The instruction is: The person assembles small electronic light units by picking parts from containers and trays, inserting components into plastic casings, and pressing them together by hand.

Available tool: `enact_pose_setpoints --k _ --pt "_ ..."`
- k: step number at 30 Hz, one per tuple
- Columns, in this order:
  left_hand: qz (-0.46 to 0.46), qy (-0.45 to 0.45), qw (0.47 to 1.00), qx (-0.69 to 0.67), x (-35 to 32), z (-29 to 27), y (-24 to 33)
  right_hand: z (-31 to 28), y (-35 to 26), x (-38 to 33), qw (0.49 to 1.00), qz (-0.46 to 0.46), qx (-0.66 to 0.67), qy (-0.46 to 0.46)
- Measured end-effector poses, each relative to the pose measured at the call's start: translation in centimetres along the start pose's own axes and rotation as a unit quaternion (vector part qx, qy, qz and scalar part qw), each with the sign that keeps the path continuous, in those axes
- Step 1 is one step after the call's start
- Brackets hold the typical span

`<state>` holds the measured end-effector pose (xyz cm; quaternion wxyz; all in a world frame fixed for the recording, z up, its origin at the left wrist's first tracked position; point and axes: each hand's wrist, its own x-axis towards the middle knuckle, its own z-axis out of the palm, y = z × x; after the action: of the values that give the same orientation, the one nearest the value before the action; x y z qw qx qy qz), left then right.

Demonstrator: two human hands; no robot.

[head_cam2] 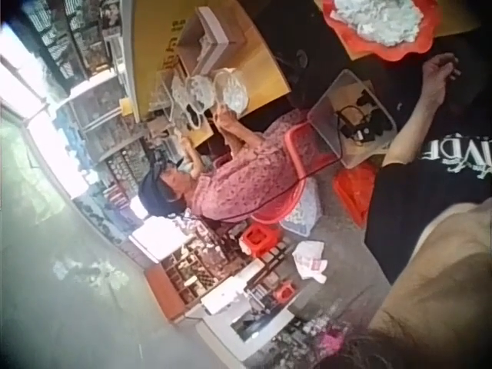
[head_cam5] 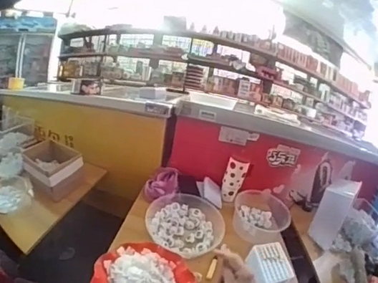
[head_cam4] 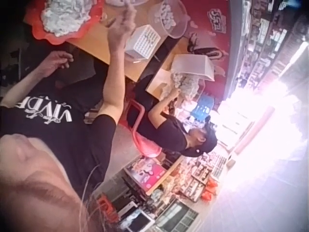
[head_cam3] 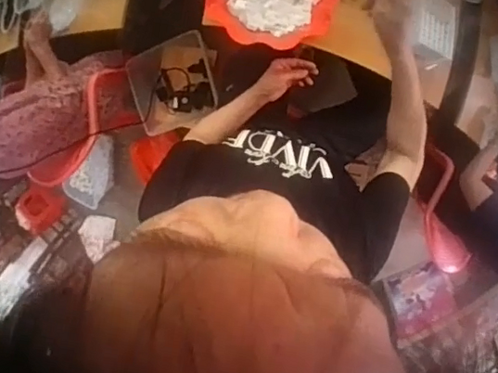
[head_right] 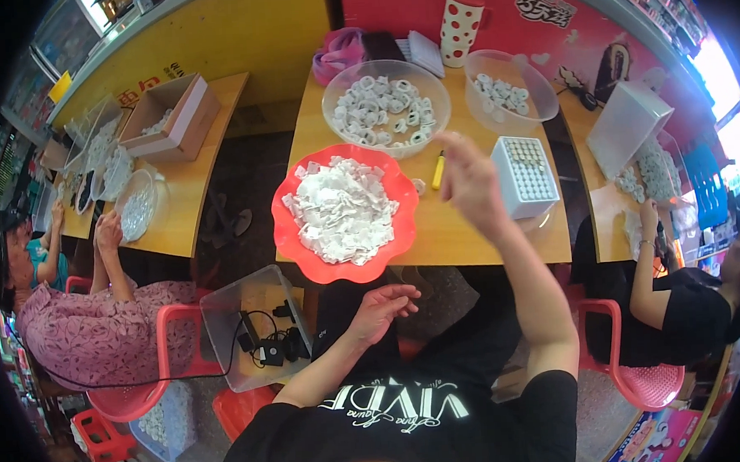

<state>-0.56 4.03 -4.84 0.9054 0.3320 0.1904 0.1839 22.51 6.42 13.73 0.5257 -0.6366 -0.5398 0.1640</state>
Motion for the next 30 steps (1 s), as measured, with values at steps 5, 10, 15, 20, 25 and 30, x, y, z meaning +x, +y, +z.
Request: enact_pose_setpoints --k 5,10,15,20,25,30 --pt "-0.012 0.006 0.999 0.030 0.2 -0.6 -0.2 4.7 0.3 -1.2 0.961 -0.215 -0.121 -0.121" --pt "-0.017 -0.002 0.998 0.056 0.2 -0.8 -0.1 7.3 0.3 0.5 0.930 -0.241 -0.257 -0.106" --pt "-0.011 -0.003 0.998 0.069 -0.1 -0.7 -0.2 9.3 0.7 0.4 0.880 -0.161 -0.396 -0.205" --pt "-0.015 0.004 0.997 0.070 -0.4 -0.9 -0.3 9.9 0.9 0.0 0.847 -0.165 -0.439 -0.252" --pt "-0.016 0.011 0.997 0.069 -0.4 -1.2 -0.4 7.9 -0.3 0.5 0.904 -0.157 -0.306 -0.254" --pt "-0.017 0.006 0.998 0.068 -0.4 -1.2 -0.6 5.1 2.3 7.9 0.938 -0.090 -0.318 -0.109"
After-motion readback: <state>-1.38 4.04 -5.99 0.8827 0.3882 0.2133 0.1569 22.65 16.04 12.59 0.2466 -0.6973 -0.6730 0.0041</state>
